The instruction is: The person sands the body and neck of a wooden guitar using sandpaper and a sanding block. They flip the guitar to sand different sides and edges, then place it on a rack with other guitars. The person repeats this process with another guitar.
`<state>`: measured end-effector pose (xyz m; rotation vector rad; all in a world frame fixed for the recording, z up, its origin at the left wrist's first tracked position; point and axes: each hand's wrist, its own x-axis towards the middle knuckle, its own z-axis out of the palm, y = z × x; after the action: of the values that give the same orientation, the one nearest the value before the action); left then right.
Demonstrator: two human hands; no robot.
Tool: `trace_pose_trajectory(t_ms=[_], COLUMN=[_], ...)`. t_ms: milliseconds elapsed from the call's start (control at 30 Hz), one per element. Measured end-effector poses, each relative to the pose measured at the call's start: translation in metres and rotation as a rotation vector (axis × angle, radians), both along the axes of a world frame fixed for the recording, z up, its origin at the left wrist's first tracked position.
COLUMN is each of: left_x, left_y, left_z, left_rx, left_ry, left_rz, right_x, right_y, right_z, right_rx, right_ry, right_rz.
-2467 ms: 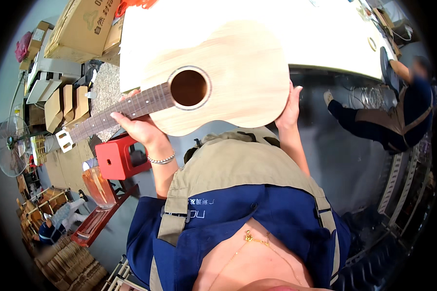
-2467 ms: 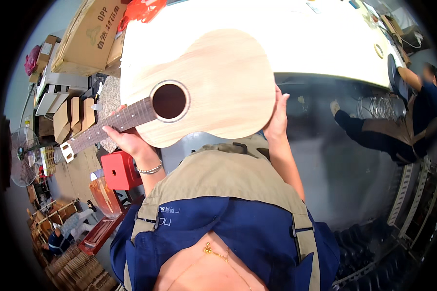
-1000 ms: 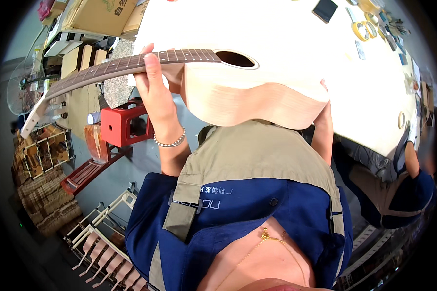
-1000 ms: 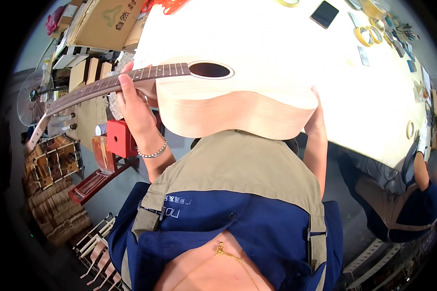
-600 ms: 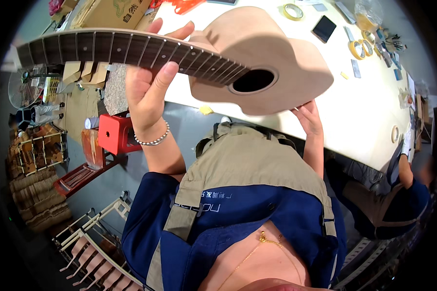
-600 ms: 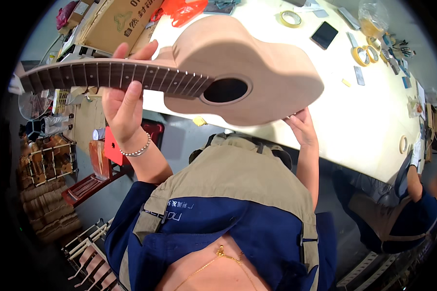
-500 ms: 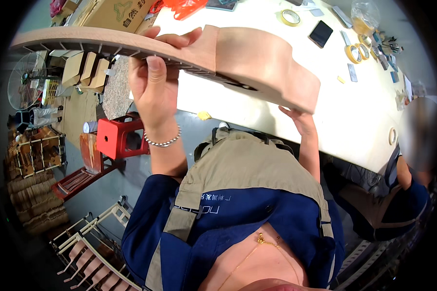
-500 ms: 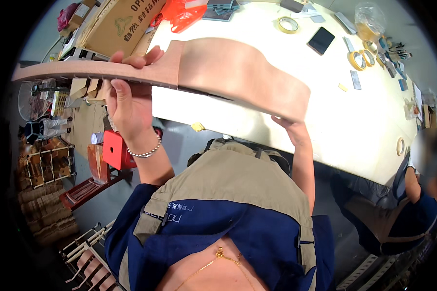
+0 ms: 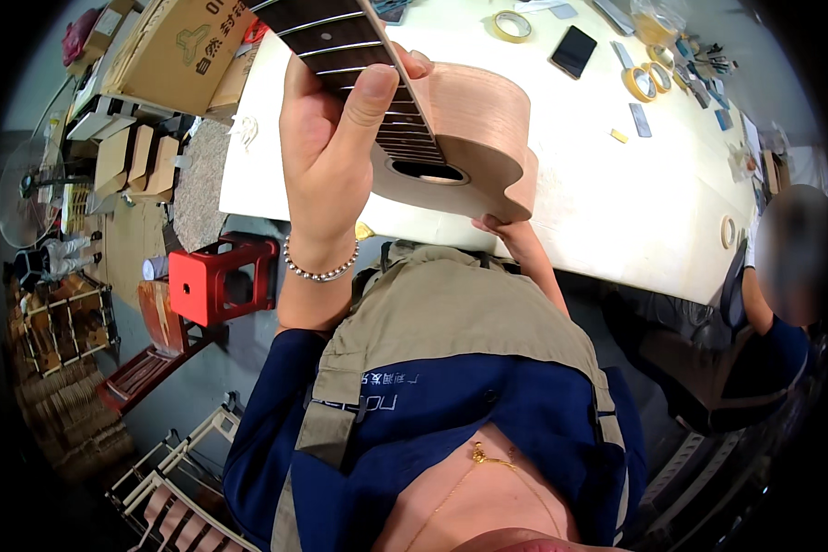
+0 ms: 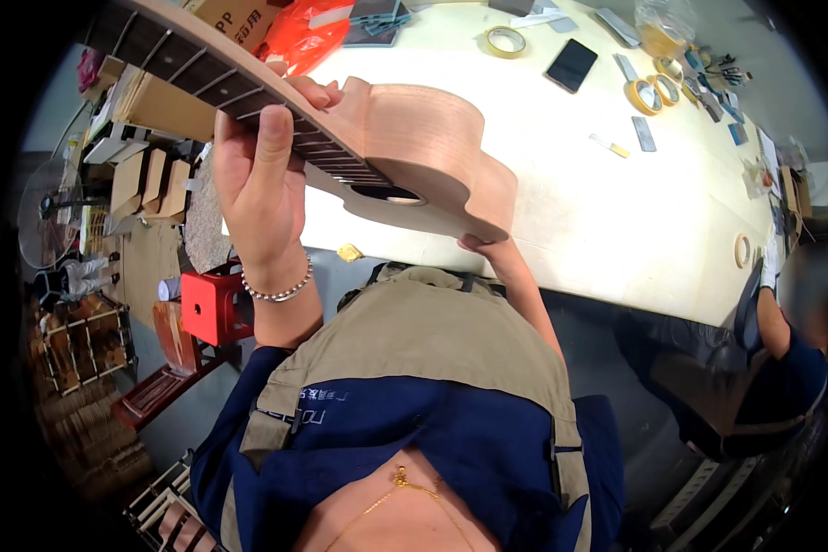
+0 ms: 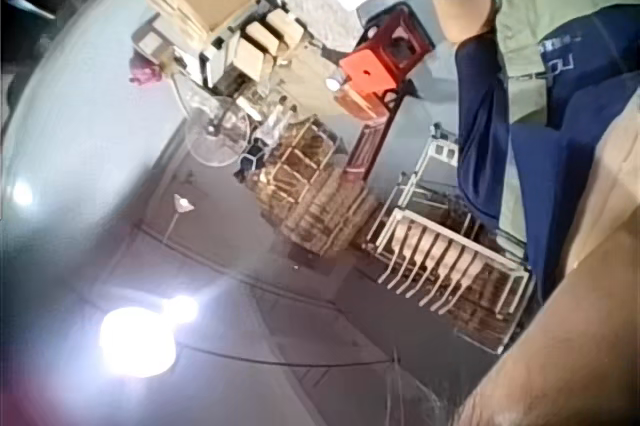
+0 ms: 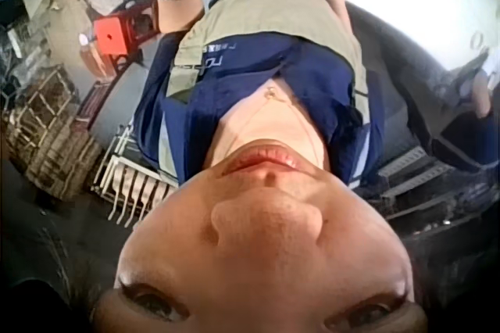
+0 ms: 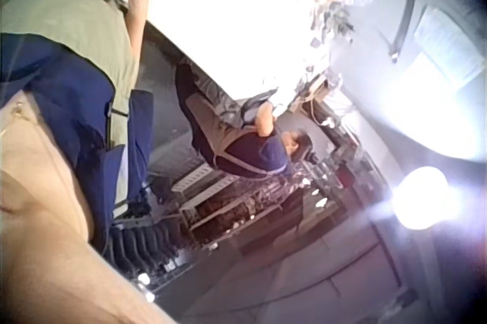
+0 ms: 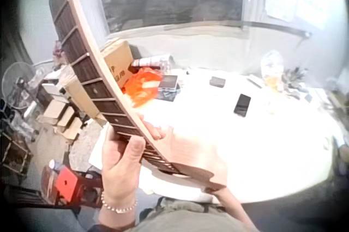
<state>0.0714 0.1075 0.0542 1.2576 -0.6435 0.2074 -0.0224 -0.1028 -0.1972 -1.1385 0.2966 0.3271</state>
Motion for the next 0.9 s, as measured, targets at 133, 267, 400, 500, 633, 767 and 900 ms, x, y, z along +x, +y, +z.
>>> trace_pose_trajectory(t_ms=[133,267,400,500,633,767,900], left_x=[0.004,0.005,0.01,0.012,0.02,0.026,0.034], left_y=[-0.013,-0.021,-0.024,-0.023,-0.017,-0.001,0.017], left_z=[0.005,0.008,0.008,0.007,0.0,-0.012,-0.034], left_rx=[0.016,0.015,-0.047,-0.071,-0.155,-0.254,-0.423], left_ry=[0.02,0.027,0.048,0.066,0.033,0.037,0.13], left_rz=[-0.022,-0.054,-0.096,-0.083,-0.136,-0.182,-0.256], right_x=[0.0,0.006,0.009,0.014,0.016,0.019,0.017], right_y=[-0.002,-0.004,-0.006,-0.006,-0.01,-0.029,-0.031], right_z=[-0.003,-0.001,-0.007,-0.007,-0.015,-0.037,-0.008], right_rx=[0.026,0.056,0.028,0.038,-0.022,-0.021,-0.017], right_ry=[0.01,0.014,-0.017,-0.011,-0.1,-0.138,-0.177], right_rz=[0.006,0.001,-0.013,-0.028,-0.122,-0.174,-0.2])
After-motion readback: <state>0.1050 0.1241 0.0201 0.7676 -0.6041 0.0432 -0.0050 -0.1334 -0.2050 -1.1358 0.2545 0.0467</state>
